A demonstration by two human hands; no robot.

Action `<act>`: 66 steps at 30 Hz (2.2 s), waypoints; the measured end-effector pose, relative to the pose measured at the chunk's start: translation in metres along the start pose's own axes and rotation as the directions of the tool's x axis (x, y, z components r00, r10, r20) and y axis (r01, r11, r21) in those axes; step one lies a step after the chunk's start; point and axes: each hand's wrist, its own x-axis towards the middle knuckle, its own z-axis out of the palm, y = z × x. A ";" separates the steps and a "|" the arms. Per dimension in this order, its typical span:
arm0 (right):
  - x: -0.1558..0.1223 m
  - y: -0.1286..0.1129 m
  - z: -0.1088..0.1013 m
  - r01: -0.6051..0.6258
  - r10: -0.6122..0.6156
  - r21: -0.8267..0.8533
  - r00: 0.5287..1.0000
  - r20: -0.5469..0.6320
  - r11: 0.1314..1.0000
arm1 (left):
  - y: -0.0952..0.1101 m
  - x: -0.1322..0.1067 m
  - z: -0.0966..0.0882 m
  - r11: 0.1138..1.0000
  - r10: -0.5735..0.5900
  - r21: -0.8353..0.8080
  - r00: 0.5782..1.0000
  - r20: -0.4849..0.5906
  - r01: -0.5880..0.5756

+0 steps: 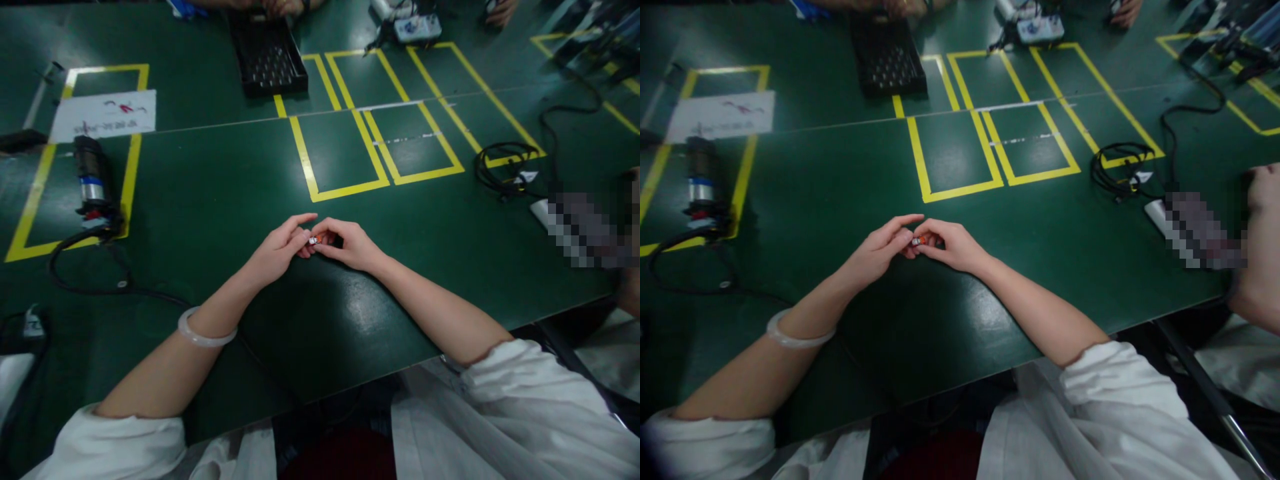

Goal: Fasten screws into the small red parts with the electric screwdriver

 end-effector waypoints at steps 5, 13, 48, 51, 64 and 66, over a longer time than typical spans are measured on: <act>-0.001 0.001 0.001 0.005 -0.005 0.000 0.998 -0.067 1.000 | -0.007 0.000 0.002 0.998 -0.005 -0.064 0.998 -0.055 0.002; -0.002 0.003 0.002 -0.024 0.023 -0.011 0.996 -0.084 1.000 | -0.004 -0.003 0.005 0.996 -0.011 -0.087 0.999 -0.038 0.008; 0.001 0.000 0.000 -0.027 0.026 -0.014 0.994 -0.103 1.000 | -0.018 -0.004 0.006 0.990 0.019 -0.139 0.991 -0.133 -0.038; 0.001 -0.001 0.000 -0.030 0.028 -0.017 0.994 -0.105 0.999 | -0.018 -0.004 0.006 0.991 0.023 -0.126 0.991 -0.134 -0.040; 0.000 0.004 0.000 -0.108 0.110 0.025 0.989 -0.103 0.994 | -0.004 -0.008 -0.098 0.818 -0.016 0.565 0.987 -0.163 0.106; 0.000 0.004 0.000 -0.104 0.107 0.030 0.989 -0.101 0.994 | -0.006 -0.017 -0.130 0.610 0.019 0.741 0.929 -0.369 0.281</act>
